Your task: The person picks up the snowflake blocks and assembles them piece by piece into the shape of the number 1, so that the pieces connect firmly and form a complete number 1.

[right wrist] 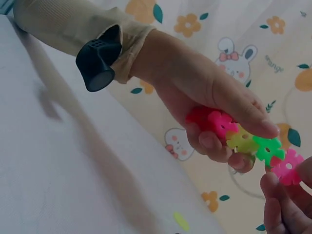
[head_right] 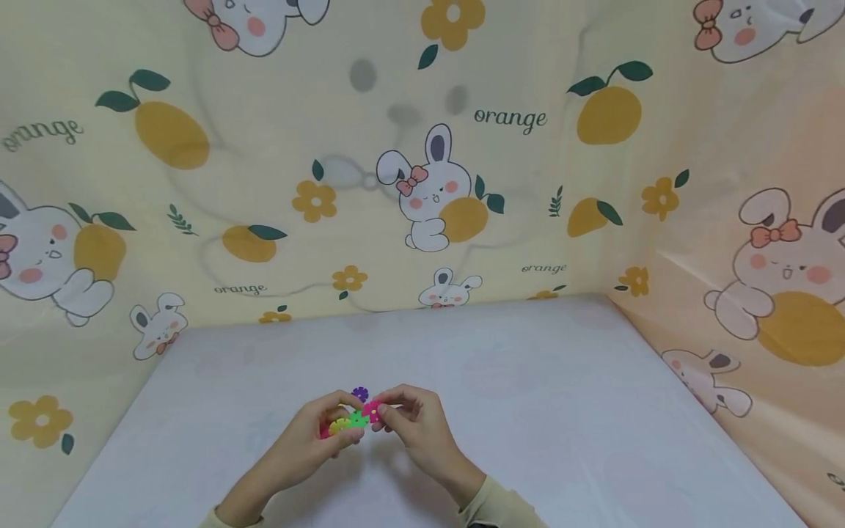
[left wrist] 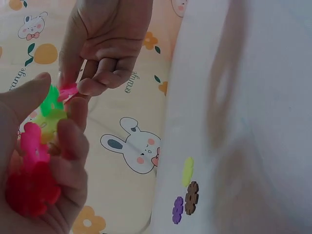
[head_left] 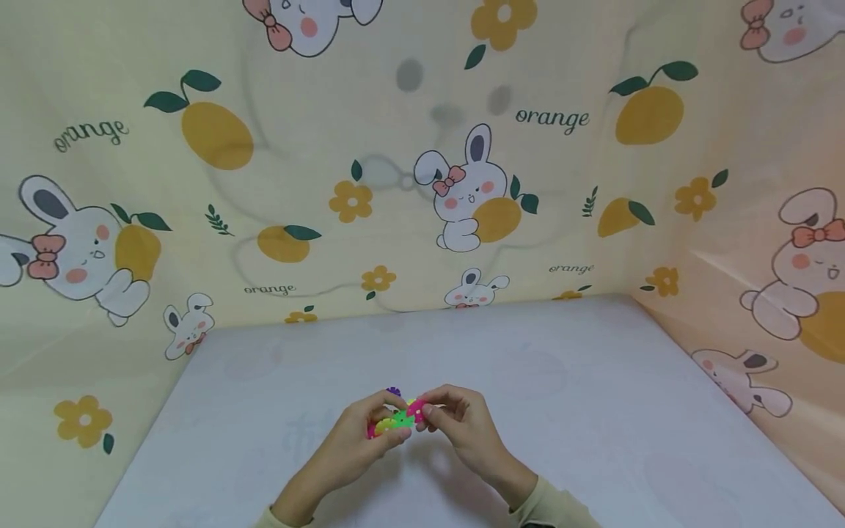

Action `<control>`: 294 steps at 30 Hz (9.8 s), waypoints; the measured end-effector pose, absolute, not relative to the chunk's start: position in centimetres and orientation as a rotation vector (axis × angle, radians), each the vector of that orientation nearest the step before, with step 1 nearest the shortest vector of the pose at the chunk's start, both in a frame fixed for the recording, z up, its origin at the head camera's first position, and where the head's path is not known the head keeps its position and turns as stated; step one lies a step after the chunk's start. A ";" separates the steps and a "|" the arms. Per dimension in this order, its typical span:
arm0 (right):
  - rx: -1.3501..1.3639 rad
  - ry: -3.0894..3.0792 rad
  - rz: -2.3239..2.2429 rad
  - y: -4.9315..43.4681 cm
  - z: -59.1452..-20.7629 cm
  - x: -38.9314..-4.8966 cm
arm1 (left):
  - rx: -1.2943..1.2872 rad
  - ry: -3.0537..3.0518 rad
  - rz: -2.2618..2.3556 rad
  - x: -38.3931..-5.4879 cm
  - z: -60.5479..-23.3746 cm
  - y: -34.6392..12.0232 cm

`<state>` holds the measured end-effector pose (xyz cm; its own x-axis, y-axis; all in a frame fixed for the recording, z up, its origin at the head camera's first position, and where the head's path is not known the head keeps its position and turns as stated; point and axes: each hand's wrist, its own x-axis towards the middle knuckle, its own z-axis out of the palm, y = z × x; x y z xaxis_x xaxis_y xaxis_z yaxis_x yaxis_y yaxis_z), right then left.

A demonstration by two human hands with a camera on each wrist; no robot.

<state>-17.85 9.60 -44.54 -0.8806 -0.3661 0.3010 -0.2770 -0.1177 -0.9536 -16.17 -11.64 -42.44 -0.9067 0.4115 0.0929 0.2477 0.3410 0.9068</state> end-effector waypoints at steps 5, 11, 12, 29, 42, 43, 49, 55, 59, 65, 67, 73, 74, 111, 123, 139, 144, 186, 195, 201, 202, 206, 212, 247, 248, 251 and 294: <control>-0.711 2.067 -2.151 9.6 -44.6 -18.0 | 0.628 2.497 1.546 -16.1 -42.4 -11.7; -0.562 1.954 -2.154 9.7 -44.5 -18.1 | 0.674 2.686 1.414 -16.2 -42.7 -11.5; -0.543 1.927 -2.157 9.7 -44.5 -18.0 | 0.682 2.736 1.381 -16.2 -42.8 -11.5; -0.318 1.637 -2.177 9.6 -44.0 -17.8 | 0.769 3.122 1.163 -15.6 -42.8 -10.7; -0.247 1.616 -2.156 8.9 -44.2 -17.8 | 0.897 3.266 1.061 -15.6 -43.1 -10.9; -0.242 1.624 -2.151 8.9 -44.2 -17.8 | 0.909 3.283 1.045 -15.6 -43.2 -10.9; -0.236 1.678 -2.106 8.2 -43.9 -18.2 | 0.977 3.374 0.936 -15.7 -43.4 -11.0; -0.286 1.846 -2.038 8.3 -44.1 -19.6 | 0.849 3.346 1.009 -16.1 -43.0 -11.9; -0.339 2.010 -1.973 8.8 -45.5 -20.9 | 0.769 3.321 1.088 -16.4 -42.7 -12.5; -0.456 2.264 -1.849 9.1 -48.2 -22.5 | 0.746 3.293 1.135 -16.6 -42.2 -13.0; -0.485 2.372 -1.775 9.1 -48.8 -22.8 | 0.712 3.270 1.155 -16.6 -42.1 -13.1; -0.593 2.610 -1.444 9.0 -50.2 -22.8 | 0.586 3.206 1.176 -16.6 -41.9 -13.2; -0.614 2.629 -1.389 9.0 -50.3 -22.8 | 0.572 3.194 1.181 -16.6 -41.9 -13.3; -0.721 2.392 -1.620 9.7 -48.0 -22.7 | 0.584 3.161 1.175 -16.6 -42.2 -13.1; -0.724 2.220 -1.855 9.4 -44.2 -20.9 | 0.606 3.186 1.118 -16.5 -42.2 -12.8; -0.698 2.202 -2.058 9.3 -42.9 -19.5 | 0.670 3.192 1.196 -16.3 -42.3 -12.3; -0.706 2.198 -2.096 9.0 -42.6 -19.3 | 0.665 3.089 1.317 -16.3 -42.1 -12.1; -0.789 2.220 -2.152 8.5 -42.5 -18.5 | 0.594 2.820 1.543 -16.5 -41.8 -12.0; -0.750 2.095 -2.234 8.3 -42.8 -18.4 | 0.595 2.729 1.612 -16.7 -42.1 -12.1; -0.741 1.995 -2.260 8.3 -43.3 -18.3 | 0.599 2.621 1.684 -16.5 -42.4 -12.2; -0.736 1.974 -2.264 8.3 -43.3 -18.3 | 0.595 2.603 1.693 -16.5 -42.4 -12.2; -0.693 1.911 -2.278 8.2 -43.6 -18.2 | 0.568 2.579 1.696 -16.4 -42.5 -12.1; -0.660 1.916 -2.303 7.9 -43.8 -18.2 | 0.577 2.620 1.656 -16.5 -42.6 -12.0; -0.534 1.976 -2.214 7.7 -43.4 -18.5 | 0.625 2.722 1.453 -16.5 -42.6 -12.4; -0.518 1.991 -2.209 7.8 -43.4 -18.5 | 0.621 2.702 1.483 -16.6 -42.6 -12.5; -0.471 2.050 -2.188 7.8 -43.3 -18.7 | 0.567 2.657 1.547 -16.8 -42.6 -12.7; -0.668 2.857 -0.916 -0.3 -49.2 -24.3 | 0.288 2.619 1.691 -17.6 -40.6 -16.0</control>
<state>-24.27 -0.31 -49.24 -0.9034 -0.4236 0.0667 -0.3835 0.7282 -0.5681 -17.62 -16.00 -40.56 -0.9830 0.1597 0.0901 0.1479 0.3997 0.9047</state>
